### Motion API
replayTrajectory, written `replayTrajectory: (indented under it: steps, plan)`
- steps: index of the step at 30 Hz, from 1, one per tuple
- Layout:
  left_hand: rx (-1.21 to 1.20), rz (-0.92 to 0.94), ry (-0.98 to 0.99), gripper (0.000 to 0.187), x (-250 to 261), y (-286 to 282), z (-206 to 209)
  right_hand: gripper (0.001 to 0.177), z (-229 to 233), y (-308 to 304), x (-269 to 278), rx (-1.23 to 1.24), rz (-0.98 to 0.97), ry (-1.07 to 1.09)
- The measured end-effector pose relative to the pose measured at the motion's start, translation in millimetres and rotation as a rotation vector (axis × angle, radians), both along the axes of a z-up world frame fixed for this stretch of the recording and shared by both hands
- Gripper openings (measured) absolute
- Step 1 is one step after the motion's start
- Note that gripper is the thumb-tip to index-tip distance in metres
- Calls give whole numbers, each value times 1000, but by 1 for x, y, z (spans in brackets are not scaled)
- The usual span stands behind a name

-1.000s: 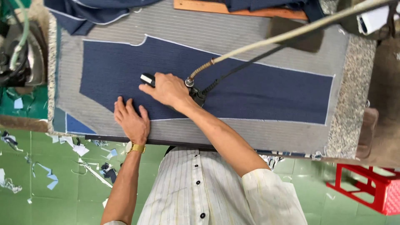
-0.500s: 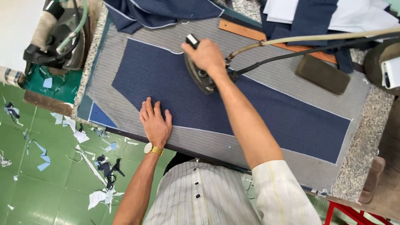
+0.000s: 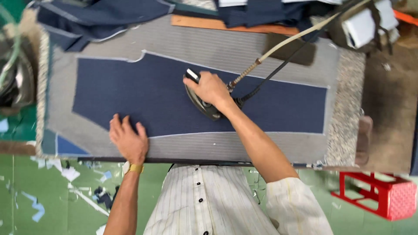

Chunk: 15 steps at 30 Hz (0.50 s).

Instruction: The person irons a piece of dark blue fabric on a work table using a steam iron. They move the iron back and forth across the fabric, occasionally adjusting its position with their left hand. The person also flips the fabric over to iron the other side.

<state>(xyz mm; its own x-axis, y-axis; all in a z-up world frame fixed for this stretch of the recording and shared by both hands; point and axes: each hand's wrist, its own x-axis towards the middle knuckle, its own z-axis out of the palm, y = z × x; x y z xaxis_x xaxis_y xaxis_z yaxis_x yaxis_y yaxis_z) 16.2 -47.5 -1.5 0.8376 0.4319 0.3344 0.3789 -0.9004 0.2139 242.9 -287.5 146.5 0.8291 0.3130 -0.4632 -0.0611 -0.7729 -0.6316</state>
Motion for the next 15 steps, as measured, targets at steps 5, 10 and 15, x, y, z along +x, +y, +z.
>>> replayTrajectory:
  steps: [5, 10, 15]
  plan:
    - [43, -39, -32, 45, -4, 3, -12, 66, -8, -111, -2, -73, -157, -17]
    - [92, -38, -33, 44, -2, 3, -16, 66, -52, -247, 13, -200, -393, -105]
    - [126, -33, -45, 41, 0, 2, -17, 78, -62, -371, 15, -334, -603, -230]
